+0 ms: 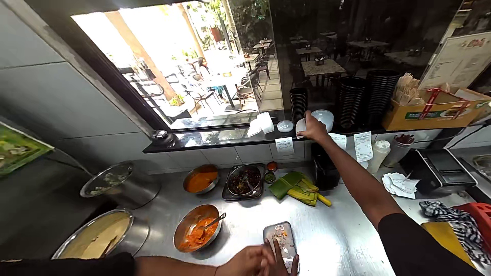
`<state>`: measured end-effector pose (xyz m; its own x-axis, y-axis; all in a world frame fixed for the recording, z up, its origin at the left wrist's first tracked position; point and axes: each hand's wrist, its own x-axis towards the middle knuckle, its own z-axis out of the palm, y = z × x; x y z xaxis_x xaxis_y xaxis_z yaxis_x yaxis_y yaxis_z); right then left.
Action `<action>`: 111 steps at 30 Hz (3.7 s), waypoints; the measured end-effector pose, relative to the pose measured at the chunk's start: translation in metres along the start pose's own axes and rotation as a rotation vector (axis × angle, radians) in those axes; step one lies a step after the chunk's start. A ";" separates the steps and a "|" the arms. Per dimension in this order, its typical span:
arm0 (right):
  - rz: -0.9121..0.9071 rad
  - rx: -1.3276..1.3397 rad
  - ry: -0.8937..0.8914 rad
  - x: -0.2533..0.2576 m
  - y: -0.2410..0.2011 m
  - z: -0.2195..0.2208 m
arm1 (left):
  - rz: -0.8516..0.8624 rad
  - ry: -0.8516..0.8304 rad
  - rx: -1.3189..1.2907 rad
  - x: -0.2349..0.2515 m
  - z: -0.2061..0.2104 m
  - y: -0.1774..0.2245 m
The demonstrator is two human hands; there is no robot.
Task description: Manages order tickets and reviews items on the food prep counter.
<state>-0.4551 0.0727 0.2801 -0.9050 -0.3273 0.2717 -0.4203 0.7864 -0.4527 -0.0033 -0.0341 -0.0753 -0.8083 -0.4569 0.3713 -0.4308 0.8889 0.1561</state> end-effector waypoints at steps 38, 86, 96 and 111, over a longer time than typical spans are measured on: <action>0.452 0.690 -0.150 -0.489 0.171 0.058 | -0.015 -0.201 -0.081 0.008 -0.061 0.033; 0.282 -0.560 0.156 -0.305 0.457 0.054 | -0.067 -0.232 0.003 0.009 -0.064 0.041; 0.461 -0.123 0.057 -0.325 0.279 0.033 | -0.060 -0.216 -0.002 0.009 -0.064 0.041; -0.101 0.593 -0.064 -0.245 0.019 0.130 | -0.052 -0.219 -0.020 0.010 -0.066 0.041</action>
<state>-0.2499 0.1004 0.0947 -0.8532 -0.4306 0.2944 -0.4523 0.3294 -0.8288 -0.0033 0.0002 -0.0049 -0.8538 -0.4970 0.1554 -0.4682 0.8633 0.1886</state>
